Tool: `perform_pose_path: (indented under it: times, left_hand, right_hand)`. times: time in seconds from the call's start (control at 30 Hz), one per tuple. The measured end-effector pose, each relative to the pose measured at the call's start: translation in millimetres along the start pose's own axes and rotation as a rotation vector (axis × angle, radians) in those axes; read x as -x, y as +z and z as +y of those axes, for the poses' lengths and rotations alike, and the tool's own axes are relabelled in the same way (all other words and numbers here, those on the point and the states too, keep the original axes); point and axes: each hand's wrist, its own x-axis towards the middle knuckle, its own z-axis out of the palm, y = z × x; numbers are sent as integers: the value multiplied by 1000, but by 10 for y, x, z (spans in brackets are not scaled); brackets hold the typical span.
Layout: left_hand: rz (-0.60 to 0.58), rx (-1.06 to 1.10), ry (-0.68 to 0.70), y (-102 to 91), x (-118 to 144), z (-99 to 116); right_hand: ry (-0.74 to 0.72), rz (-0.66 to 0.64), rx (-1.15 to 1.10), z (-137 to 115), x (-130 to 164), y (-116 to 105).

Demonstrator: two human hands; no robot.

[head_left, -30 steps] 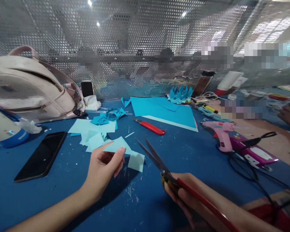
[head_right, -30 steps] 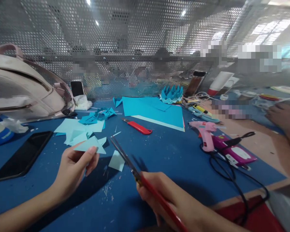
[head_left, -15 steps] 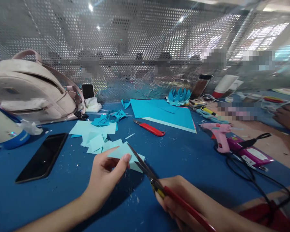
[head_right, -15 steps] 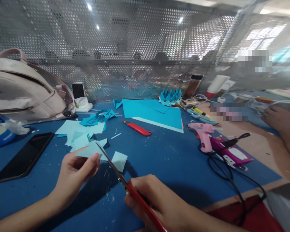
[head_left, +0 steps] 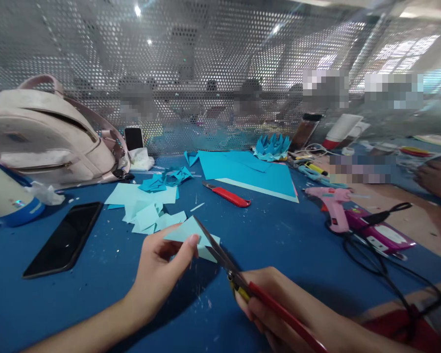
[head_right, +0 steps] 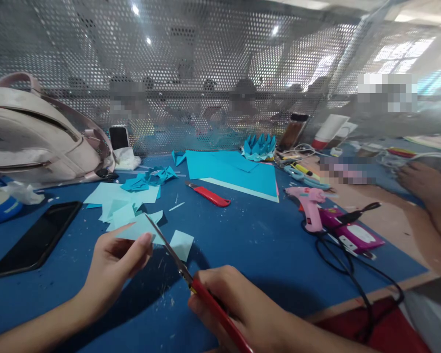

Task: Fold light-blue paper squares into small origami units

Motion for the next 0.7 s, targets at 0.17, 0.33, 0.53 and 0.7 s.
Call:
perform_pose_path:
  times: [0.17,0.33,0.53,0.7]
  left_hand:
    - [-13,-11,10,-1,10,-46]
    - [-8,-15,27,-7,19,-35]
    - [-7,12,-8,-2,17,-26]
    - [-19,32,-28,-5,5,-38]
  right_hand:
    - [-47,5,24,-12,-14,-3]
    - [-56,3,45,42,-18,2]
    - [-23,7,52,-23,-13,-1]
    - [-38,30,53,-21,-22,8]
